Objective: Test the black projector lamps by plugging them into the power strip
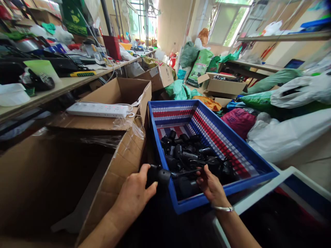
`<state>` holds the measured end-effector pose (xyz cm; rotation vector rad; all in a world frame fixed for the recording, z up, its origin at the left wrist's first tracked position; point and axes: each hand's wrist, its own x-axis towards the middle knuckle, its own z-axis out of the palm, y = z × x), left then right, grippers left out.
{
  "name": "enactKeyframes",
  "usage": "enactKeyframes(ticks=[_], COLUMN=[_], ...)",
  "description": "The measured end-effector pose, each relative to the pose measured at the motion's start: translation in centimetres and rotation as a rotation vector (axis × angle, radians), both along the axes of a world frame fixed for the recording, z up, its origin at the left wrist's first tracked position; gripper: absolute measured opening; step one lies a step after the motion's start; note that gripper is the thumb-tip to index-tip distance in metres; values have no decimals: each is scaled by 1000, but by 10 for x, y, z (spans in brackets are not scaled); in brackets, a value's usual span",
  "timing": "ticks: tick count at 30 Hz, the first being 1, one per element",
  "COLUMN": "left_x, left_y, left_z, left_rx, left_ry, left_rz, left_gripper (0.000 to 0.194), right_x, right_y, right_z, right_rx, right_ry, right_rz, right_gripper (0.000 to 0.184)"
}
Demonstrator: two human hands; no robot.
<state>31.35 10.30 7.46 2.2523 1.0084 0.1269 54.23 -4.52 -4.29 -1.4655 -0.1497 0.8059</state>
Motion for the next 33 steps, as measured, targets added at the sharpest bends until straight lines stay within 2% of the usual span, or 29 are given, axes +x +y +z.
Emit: enactKeyframes(ticks=[1, 2, 4, 5, 6, 9, 11, 14, 16, 17, 18, 20, 22, 23, 25, 28, 30, 33], left_x=[1, 2, 2, 2, 1, 0, 1, 10, 20, 26, 30, 36, 36, 33, 26, 8, -6, -24], left_y=[-5, -11, -19, -22, -24, -23, -19, -18, -25, -31, -38, -53, -62, -64, -61, -39, -19, 11], left_z=[-4, -7, -9, -8, -7, 0, 5, 10, 8, 5, 1, -9, -18, -21, -23, -14, -1, 22], left_rx=[41, 73, 115, 126, 133, 170, 191, 246, 307, 347, 387, 451, 484, 496, 523, 484, 375, 71], left_ry=[51, 89, 137, 149, 152, 139, 128, 132, 175, 197, 211, 214, 209, 213, 214, 147, 65, -70], left_rz=[-60, -117, -201, -230, -251, -248, -229, -218, -268, -318, -386, -531, -619, -626, -601, -563, -453, -166], left_gripper=[39, 40, 42, 43, 44, 45, 45, 44, 43, 42, 43, 48, 51, 51, 52, 50, 45, 45], right_x=[5, 9, 18, 22, 27, 42, 45, 34, 22, 18, 16, 21, 35, 43, 59, 74, 78, 77], right_y=[-5, -10, -18, -21, -22, -23, -23, -21, -17, -15, -12, -6, -3, -3, -6, -13, -16, -16], right_z=[3, 6, 9, 9, 9, 10, 16, 32, 43, 47, 50, 51, 46, 41, 29, 7, -5, -10], right_rx=[-98, -178, -237, -243, -261, -367, -359, -306, -269, -234, -185, -81, -39, -70, -264, -728, -926, -1039], right_ry=[-72, -134, -229, -275, -339, -608, -692, -772, -767, -701, -595, -385, -336, -387, -629, -1056, -1130, -1078], right_rz=[50, 157, 380, 401, 351, 130, 164, 284, 364, 354, 294, 35, -234, -301, -274, 11, 189, 291], right_gripper=[53, 52, 50, 50, 51, 53, 50, 47, 47, 47, 45, 45, 48, 50, 51, 49, 45, 25])
